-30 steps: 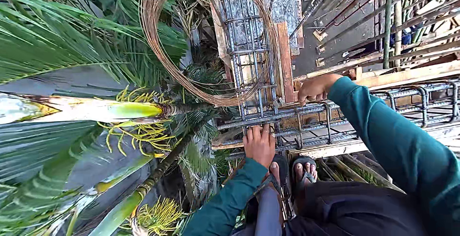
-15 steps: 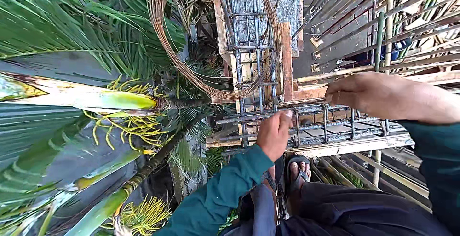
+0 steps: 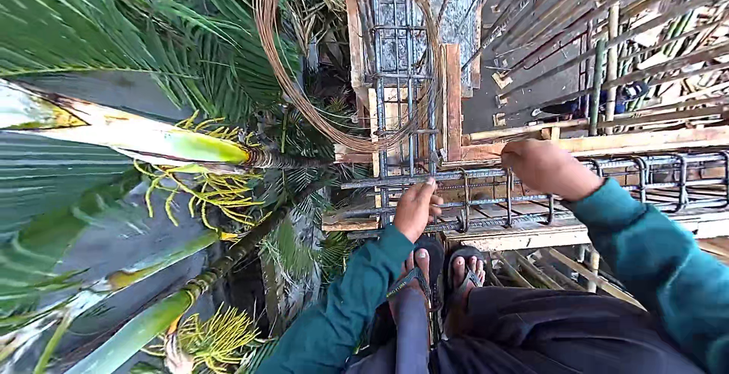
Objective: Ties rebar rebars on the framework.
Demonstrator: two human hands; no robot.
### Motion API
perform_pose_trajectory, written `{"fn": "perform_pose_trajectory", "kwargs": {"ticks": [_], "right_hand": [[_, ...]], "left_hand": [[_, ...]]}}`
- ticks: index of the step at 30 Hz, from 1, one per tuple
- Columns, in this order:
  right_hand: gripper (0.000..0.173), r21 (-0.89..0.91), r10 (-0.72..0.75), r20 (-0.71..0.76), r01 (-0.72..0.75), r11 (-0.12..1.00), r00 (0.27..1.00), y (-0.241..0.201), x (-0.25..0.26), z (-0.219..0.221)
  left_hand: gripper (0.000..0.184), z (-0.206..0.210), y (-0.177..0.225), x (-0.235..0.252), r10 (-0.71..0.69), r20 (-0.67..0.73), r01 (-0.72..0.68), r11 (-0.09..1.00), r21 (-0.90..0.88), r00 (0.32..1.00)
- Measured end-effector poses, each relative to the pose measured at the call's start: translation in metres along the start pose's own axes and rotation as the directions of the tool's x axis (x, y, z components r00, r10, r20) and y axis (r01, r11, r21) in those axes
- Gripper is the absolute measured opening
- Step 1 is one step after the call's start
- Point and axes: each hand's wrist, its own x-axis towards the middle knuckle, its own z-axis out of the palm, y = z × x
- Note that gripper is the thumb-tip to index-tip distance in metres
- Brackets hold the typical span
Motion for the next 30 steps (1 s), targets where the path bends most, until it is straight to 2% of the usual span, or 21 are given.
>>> {"fn": "perform_pose_trajectory", "kwargs": {"ticks": [4,10,13,17,23,27,30], "right_hand": [[0.033,0.087,0.131,-0.022,-0.129,0.988,0.991,0.008,0.025,0.015],[0.033,0.077,0.155,0.028,-0.157,0.985,0.988,-0.014,0.047,0.05],[0.031,0.052,0.147,0.114,-0.154,0.987,0.982,-0.027,0.053,0.06],[0.029,0.004,0.205,0.262,-0.214,0.977,0.943,-0.046,0.063,0.047],[0.021,0.086,0.209,0.405,-0.265,0.96,0.89,-0.055,0.074,0.042],[0.017,0.164,0.176,0.466,-0.28,0.946,0.867,-0.049,0.077,0.037],[0.012,0.219,0.207,0.473,-0.342,0.914,0.856,-0.039,0.084,0.035]], "left_hand": [[0.034,-0.013,-0.027,-0.004,0.035,-0.119,-0.027,0.997,0.069,0.992],[0.027,-0.007,-0.036,-0.006,0.031,-0.156,-0.017,0.996,0.092,0.987],[0.027,-0.005,-0.039,-0.006,0.034,-0.161,-0.02,0.996,0.09,0.986],[0.026,-0.004,-0.042,-0.008,0.034,-0.178,-0.018,0.996,0.092,0.983],[0.027,-0.012,-0.041,-0.007,0.043,-0.208,-0.011,0.988,0.152,0.977],[0.029,-0.015,-0.041,0.0,0.095,-0.214,-0.037,0.965,0.259,0.972],[0.029,-0.015,-0.041,0.002,0.135,-0.224,-0.049,0.935,0.352,0.965]]}}
